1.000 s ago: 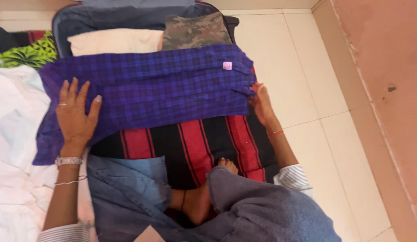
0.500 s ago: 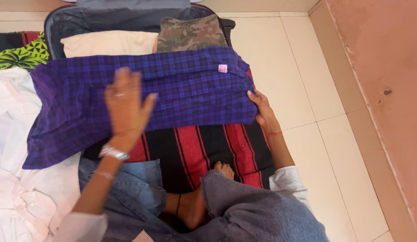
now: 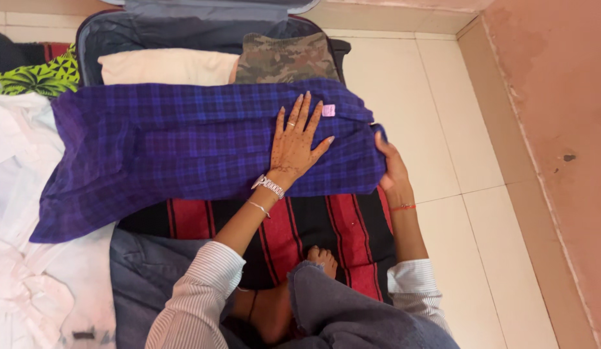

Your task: The person buttons several shirts, including a purple plaid shirt and a white shirt, folds them by hand, and places them into a suitcase already containing other clothes.

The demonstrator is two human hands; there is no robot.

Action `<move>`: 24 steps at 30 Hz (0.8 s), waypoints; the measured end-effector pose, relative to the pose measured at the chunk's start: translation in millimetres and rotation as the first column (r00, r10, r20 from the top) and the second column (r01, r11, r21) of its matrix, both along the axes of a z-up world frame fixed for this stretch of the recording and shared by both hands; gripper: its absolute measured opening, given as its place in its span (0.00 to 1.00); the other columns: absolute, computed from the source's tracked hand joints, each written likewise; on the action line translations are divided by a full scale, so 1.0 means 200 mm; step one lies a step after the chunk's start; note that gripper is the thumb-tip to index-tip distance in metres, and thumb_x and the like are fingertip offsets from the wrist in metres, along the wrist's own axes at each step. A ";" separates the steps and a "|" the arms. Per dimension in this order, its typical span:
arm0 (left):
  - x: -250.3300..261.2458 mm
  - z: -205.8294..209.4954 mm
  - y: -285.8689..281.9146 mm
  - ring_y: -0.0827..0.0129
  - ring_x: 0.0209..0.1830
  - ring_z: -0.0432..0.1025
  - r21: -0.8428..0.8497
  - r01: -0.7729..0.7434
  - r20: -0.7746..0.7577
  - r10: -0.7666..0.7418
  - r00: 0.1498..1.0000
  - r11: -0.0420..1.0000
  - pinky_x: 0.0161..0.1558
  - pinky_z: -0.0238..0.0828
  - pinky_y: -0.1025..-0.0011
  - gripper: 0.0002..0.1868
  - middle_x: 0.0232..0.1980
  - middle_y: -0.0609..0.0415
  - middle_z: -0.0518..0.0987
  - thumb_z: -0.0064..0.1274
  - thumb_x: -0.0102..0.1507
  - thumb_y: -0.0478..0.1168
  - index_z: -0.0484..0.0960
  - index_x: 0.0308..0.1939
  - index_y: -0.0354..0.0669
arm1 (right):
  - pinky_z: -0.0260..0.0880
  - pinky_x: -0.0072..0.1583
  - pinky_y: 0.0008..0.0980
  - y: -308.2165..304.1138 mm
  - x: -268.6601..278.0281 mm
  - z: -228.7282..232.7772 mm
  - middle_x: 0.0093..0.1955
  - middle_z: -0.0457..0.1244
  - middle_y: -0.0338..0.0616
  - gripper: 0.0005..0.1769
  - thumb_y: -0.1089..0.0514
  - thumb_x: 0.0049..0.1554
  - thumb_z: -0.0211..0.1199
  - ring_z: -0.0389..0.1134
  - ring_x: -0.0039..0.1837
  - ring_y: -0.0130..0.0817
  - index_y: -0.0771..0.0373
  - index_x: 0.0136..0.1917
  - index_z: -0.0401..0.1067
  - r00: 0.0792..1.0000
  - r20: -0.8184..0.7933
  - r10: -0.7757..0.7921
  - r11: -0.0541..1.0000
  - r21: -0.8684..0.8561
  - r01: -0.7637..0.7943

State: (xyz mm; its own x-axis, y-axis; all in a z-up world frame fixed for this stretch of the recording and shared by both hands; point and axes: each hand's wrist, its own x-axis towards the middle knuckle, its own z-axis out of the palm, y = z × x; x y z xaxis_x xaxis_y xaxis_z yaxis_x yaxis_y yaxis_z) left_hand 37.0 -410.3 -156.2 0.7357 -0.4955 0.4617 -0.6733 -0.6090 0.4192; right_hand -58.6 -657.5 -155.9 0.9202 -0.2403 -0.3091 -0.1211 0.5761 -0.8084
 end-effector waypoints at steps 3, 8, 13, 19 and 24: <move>-0.02 0.00 0.00 0.56 0.84 0.43 0.008 -0.003 -0.005 0.003 1.000 1.000 0.78 0.38 0.46 0.43 0.83 0.44 0.49 0.45 0.68 0.65 0.57 0.79 0.45 | 0.72 0.63 0.34 0.02 0.06 0.02 0.60 0.69 0.45 0.26 0.46 0.63 0.66 0.71 0.59 0.33 0.66 0.65 0.70 1.000 0.010 -0.004 0.999 0.052 0.004; -0.02 0.00 0.01 0.56 0.84 0.44 -0.001 0.010 0.010 -0.010 1.000 1.000 0.78 0.38 0.46 0.41 0.83 0.45 0.51 0.44 0.68 0.64 0.58 0.79 0.46 | 0.73 0.63 0.34 0.10 0.16 0.11 0.61 0.69 0.44 0.27 0.43 0.59 0.64 0.72 0.61 0.35 0.63 0.63 0.73 1.000 0.016 -0.011 0.998 0.069 0.010; -0.02 -0.03 0.00 0.56 0.83 0.46 0.013 0.006 0.017 -0.006 1.000 1.000 0.78 0.39 0.46 0.38 0.82 0.47 0.54 0.44 0.69 0.62 0.60 0.78 0.47 | 0.75 0.60 0.36 0.05 0.28 0.02 0.59 0.70 0.46 0.20 0.52 0.62 0.66 0.72 0.57 0.38 0.63 0.64 0.73 0.999 -0.034 0.026 0.993 0.116 -0.022; -0.03 -0.06 0.01 0.57 0.83 0.46 -0.046 0.004 0.031 -0.003 1.000 0.999 0.79 0.39 0.48 0.37 0.82 0.48 0.55 0.43 0.69 0.62 0.61 0.77 0.49 | 0.75 0.60 0.36 -0.01 0.32 -0.04 0.57 0.71 0.44 0.16 0.61 0.61 0.65 0.74 0.56 0.37 0.62 0.63 0.73 0.999 0.040 -0.002 0.985 0.174 -0.005; -0.03 -0.07 0.01 0.59 0.84 0.47 -0.064 0.008 0.018 -0.007 1.000 0.998 0.79 0.38 0.48 0.36 0.82 0.50 0.55 0.42 0.70 0.61 0.61 0.78 0.51 | 0.77 0.60 0.36 0.00 0.31 0.05 0.57 0.71 0.47 0.14 0.61 0.62 0.64 0.75 0.56 0.39 0.65 0.60 0.74 0.999 0.026 -0.020 0.973 0.231 0.014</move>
